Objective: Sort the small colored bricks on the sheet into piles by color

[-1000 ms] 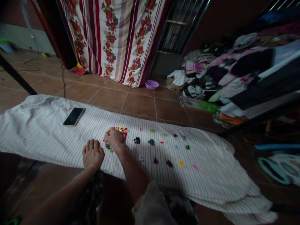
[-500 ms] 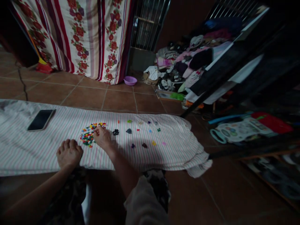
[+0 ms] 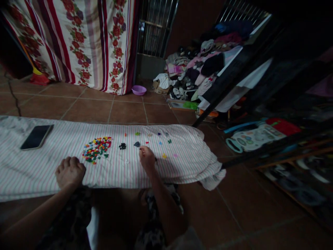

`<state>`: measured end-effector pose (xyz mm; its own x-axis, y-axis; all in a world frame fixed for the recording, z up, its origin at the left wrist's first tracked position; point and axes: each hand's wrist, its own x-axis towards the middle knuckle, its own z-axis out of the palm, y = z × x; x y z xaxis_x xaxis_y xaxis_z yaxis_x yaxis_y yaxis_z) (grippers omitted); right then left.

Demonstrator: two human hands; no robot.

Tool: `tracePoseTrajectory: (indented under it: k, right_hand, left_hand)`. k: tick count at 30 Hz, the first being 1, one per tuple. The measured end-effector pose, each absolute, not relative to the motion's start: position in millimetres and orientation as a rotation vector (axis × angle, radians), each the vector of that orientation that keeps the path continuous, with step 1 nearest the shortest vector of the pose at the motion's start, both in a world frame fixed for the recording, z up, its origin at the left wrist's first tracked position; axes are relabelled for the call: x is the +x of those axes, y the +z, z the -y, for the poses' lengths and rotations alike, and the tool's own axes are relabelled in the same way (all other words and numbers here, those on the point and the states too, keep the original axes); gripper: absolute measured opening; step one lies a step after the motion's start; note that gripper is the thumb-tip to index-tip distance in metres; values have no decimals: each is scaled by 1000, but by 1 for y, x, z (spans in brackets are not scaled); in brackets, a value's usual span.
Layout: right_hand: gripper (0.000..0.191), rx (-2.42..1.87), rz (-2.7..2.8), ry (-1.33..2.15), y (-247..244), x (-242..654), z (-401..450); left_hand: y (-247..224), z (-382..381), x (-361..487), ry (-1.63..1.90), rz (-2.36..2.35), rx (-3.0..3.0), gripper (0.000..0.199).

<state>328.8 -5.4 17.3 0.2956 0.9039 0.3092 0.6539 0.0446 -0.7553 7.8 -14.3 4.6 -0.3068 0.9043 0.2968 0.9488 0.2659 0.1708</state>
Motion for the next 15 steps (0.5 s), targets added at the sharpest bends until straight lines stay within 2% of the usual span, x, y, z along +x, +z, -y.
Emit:
tracePoseTrajectory:
  k: [7, 15]
  right_hand:
    - [31, -1986, 1410, 279, 1, 402, 31]
    - [29, -2002, 1435, 196, -24, 409, 35]
  left_hand:
    - [8, 15, 9, -468, 2404, -1776, 38]
    - [17, 17, 14, -420, 2447, -1771, 40]
